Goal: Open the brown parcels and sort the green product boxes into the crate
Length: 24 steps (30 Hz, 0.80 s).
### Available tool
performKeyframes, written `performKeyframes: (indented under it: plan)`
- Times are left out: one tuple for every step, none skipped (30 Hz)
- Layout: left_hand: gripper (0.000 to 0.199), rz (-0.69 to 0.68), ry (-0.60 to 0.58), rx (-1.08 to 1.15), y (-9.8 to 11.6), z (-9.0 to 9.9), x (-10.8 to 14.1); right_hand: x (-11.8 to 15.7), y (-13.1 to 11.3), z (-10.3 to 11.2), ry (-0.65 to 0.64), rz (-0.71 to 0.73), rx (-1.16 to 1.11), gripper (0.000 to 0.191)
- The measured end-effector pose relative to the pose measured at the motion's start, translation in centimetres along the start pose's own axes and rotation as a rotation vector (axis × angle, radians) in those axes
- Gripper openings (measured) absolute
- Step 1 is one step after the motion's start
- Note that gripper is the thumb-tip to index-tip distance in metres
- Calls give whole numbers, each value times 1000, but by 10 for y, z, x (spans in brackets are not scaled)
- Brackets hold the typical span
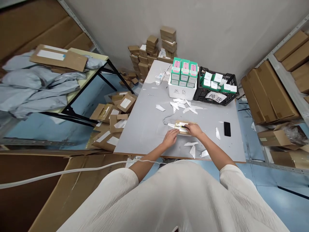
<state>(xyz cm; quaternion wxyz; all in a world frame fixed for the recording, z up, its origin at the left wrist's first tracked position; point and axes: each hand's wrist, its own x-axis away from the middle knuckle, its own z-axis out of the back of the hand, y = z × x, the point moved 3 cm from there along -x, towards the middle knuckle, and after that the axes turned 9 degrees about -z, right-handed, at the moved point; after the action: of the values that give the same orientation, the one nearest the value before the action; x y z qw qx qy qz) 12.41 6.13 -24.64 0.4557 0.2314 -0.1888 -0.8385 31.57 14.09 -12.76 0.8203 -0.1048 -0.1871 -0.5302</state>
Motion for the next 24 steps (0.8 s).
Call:
performKeyframes:
  plan:
    - [60,-8,0,2,0,0,0,0,-1,1,-3,-6,14,40]
    - [61,-17,-1,5,-1,0,0,1,-3,2,-6,-12,27,39]
    - [61,-24,-2,7,-1,-1,-1,1,-4,3,-9,-16,40,39]
    - [61,-29,-4,9,-1,0,-1,1,-5,3,-11,-17,52,39]
    - [61,-31,-6,10,-2,0,-2,1,-6,4,-12,-18,63,39]
    - [61,-33,-9,10,-2,0,-3,1,-7,4,-12,-18,72,38]
    - [60,-34,-13,9,-2,1,-3,1,-8,4,-11,-17,80,38]
    - [59,-37,-17,9,-3,2,-3,1,-9,5,-10,-15,86,38]
    - [59,-41,-22,9,-3,3,-3,1,-10,5,-8,-15,93,38]
    - [59,-46,-26,11,-3,4,-3,1,-11,5,-7,-14,99,37]
    - [60,-51,-31,14,-3,6,-3,1,-12,6,-6,-13,106,37]
    - [60,-56,-38,17,-3,8,-3,1,-13,6,-6,-11,113,37]
    - [60,-60,-46,21,-2,9,-2,1,-14,7,-6,-9,120,37]
    - [61,-64,-56,24,-2,11,-2,1,-16,7,-7,-10,128,36]
    - [61,-69,-67,26,-2,13,-1,1,-17,7,-7,-12,136,36]
    - [61,-73,-78,27,-1,14,-1,1,-18,7,-7,-14,143,35]
    - [62,-77,-90,28,-1,16,-1,1,-20,7,-6,-20,150,35]
    - [63,-82,-101,28,0,17,-1,2,-21,7,-5,-24,156,34]
    - [64,-86,-113,27,1,18,-1,2,-22,7,-4,-30,162,34]
    - [64,-91,-125,23,2,19,-1,3,-23,7,-3,-35,167,33]
    - [64,-95,-138,17,3,20,-2,4,-24,6,-3,-39,172,33]
    - [64,-98,-151,7,4,21,-3,5,-25,6,-4,-41,174,34]
    - [64,-100,-162,-6,5,22,-4,6,-25,7,-4,-39,174,34]
    - [64,-99,-172,-22,7,23,-5,7,-26,8,-4,-36,173,34]
